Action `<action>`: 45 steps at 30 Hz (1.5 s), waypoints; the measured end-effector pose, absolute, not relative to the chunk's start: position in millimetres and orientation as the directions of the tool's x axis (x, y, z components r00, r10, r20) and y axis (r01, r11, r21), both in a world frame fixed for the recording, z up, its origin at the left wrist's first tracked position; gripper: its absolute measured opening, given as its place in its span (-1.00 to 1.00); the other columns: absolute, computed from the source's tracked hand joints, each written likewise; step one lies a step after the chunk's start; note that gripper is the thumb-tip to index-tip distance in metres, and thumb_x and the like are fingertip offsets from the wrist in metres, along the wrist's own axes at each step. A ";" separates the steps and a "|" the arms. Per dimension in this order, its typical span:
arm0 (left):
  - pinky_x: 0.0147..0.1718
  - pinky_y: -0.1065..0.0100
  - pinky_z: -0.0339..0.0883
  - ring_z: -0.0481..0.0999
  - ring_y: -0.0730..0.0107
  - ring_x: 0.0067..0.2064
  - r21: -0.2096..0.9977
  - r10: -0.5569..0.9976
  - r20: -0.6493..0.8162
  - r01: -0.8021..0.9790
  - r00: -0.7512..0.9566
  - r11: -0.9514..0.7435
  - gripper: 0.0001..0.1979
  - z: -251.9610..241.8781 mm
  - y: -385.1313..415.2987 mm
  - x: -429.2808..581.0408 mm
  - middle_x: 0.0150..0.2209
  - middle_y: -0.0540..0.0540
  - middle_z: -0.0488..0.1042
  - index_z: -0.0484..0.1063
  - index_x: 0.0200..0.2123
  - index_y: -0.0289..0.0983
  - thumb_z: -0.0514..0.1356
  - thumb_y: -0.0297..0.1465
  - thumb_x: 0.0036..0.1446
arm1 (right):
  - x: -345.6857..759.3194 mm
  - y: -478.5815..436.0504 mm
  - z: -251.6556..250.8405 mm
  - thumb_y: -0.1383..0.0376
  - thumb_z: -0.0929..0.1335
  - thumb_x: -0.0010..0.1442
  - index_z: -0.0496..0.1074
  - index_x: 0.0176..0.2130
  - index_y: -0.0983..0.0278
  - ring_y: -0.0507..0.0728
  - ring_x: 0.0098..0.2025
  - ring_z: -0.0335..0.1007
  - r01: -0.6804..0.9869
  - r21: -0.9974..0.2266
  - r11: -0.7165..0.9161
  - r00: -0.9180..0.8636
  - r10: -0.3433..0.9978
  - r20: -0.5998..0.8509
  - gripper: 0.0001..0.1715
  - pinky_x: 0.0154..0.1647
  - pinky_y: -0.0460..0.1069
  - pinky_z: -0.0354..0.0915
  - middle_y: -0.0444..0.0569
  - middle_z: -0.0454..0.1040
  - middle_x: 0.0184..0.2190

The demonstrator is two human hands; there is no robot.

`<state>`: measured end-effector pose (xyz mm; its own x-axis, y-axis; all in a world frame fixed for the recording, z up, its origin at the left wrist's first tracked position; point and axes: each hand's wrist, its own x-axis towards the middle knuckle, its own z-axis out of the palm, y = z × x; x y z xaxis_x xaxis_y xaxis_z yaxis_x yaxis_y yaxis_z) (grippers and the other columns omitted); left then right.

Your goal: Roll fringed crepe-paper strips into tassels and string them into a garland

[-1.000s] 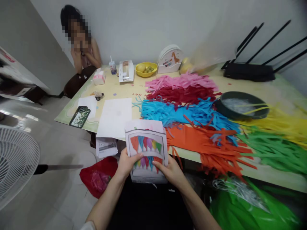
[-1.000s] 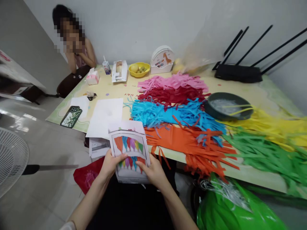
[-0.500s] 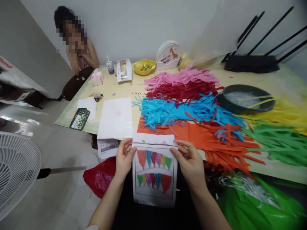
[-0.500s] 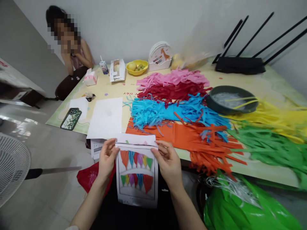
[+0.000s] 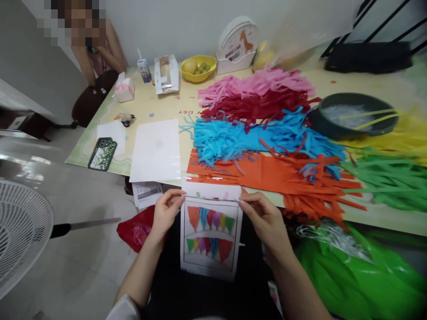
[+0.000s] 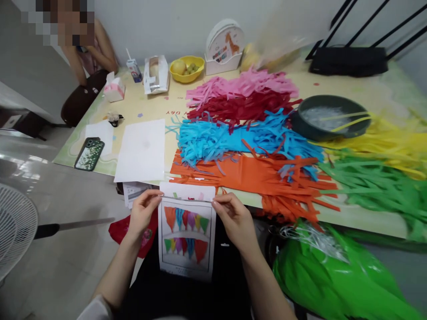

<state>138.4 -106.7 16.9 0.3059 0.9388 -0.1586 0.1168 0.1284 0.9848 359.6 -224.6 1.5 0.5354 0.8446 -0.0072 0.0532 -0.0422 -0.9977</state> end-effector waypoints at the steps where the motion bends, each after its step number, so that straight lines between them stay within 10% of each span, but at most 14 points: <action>1: -0.35 0.44 0.29 0.44 0.42 -0.35 0.987 0.936 -0.149 0.110 0.320 0.120 -0.81 17.4 -105.0 137.7 -0.35 -0.06 0.53 0.57 -0.34 -0.27 0.35 -0.27 0.01 | 360.7 -224.1 1.4 0.12 0.43 0.13 0.45 -0.38 0.22 0.11 -0.25 0.44 0.053 -0.998 -0.028 0.525 0.851 0.003 -0.78 -0.23 -0.01 0.38 -0.05 0.48 -0.34; 9: -0.26 0.45 0.36 0.50 0.43 -0.29 0.977 0.904 -0.210 0.047 0.373 0.208 -0.70 22.6 -95.7 132.8 -0.32 -0.06 0.54 0.55 -0.20 -0.28 0.40 -0.35 -0.05 | 368.7 -218.7 1.3 0.13 0.48 0.05 0.41 -0.02 0.15 0.04 -0.37 0.37 -0.098 -0.994 -0.055 0.441 0.893 -0.093 -0.50 -0.35 -0.06 0.37 -0.11 0.42 -0.33; 12: -0.35 0.48 0.36 0.48 0.49 -0.36 0.953 0.873 -0.284 0.018 0.396 0.302 -0.44 25.5 -91.0 131.8 -0.33 -0.03 0.53 0.48 0.01 -0.26 0.44 -0.37 -0.14 | 374.3 -217.0 0.5 0.08 0.49 0.01 0.50 -0.18 0.20 0.05 -0.39 0.35 -0.050 -0.995 -0.090 0.392 0.914 -0.102 -0.60 -0.38 -0.05 0.38 -0.08 0.42 -0.34; 17: -0.34 0.38 0.41 0.51 0.38 -0.36 0.909 0.791 -0.403 0.099 0.460 0.406 -0.58 28.1 -84.6 131.0 -0.36 -0.11 0.57 0.60 -0.20 -0.35 0.46 -0.31 -0.19 | 378.6 -214.8 0.0 0.06 0.48 0.01 0.50 -0.31 0.22 0.03 -0.46 0.30 0.025 -0.995 -0.099 0.346 0.934 -0.084 -0.68 -0.47 -0.07 0.34 -0.10 0.41 -0.44; 31: -0.39 0.44 0.34 0.48 0.44 -0.41 0.950 0.750 -0.312 0.213 0.583 0.229 -0.59 29.9 -74.6 133.1 -0.40 -0.09 0.57 0.58 -0.10 -0.35 0.39 -0.33 -0.05 | 387.0 -210.4 4.4 0.09 0.41 0.10 0.58 -0.12 0.24 0.15 -0.32 0.56 0.152 -0.973 -0.173 0.182 0.973 -0.144 -0.61 -0.30 -0.03 0.49 0.00 0.62 -0.33; 39: -0.02 0.31 0.41 0.55 0.21 0.03 0.974 0.656 -0.142 0.221 0.742 -0.039 -0.81 35.9 -73.5 125.8 -0.05 -0.19 0.60 0.64 -0.21 -0.25 0.25 -0.37 0.15 | 395.9 -215.8 15.3 0.20 0.32 0.24 0.61 -0.12 0.20 0.17 -0.10 0.55 0.356 -0.935 0.001 0.013 1.000 0.006 -0.69 -0.09 0.00 0.44 0.02 0.62 -0.14; 45: -0.29 0.42 0.44 0.60 0.26 -0.13 0.960 0.630 -0.129 0.255 0.766 -0.113 -0.82 46.4 -72.9 130.9 -0.09 -0.22 0.60 0.63 -0.29 -0.30 0.33 -0.31 0.07 | 397.3 -213.8 22.4 0.07 0.36 0.21 0.63 -0.20 0.22 0.17 -0.18 0.55 0.375 -0.926 -0.040 0.024 0.999 -0.034 -0.65 -0.17 0.00 0.44 0.04 0.63 -0.21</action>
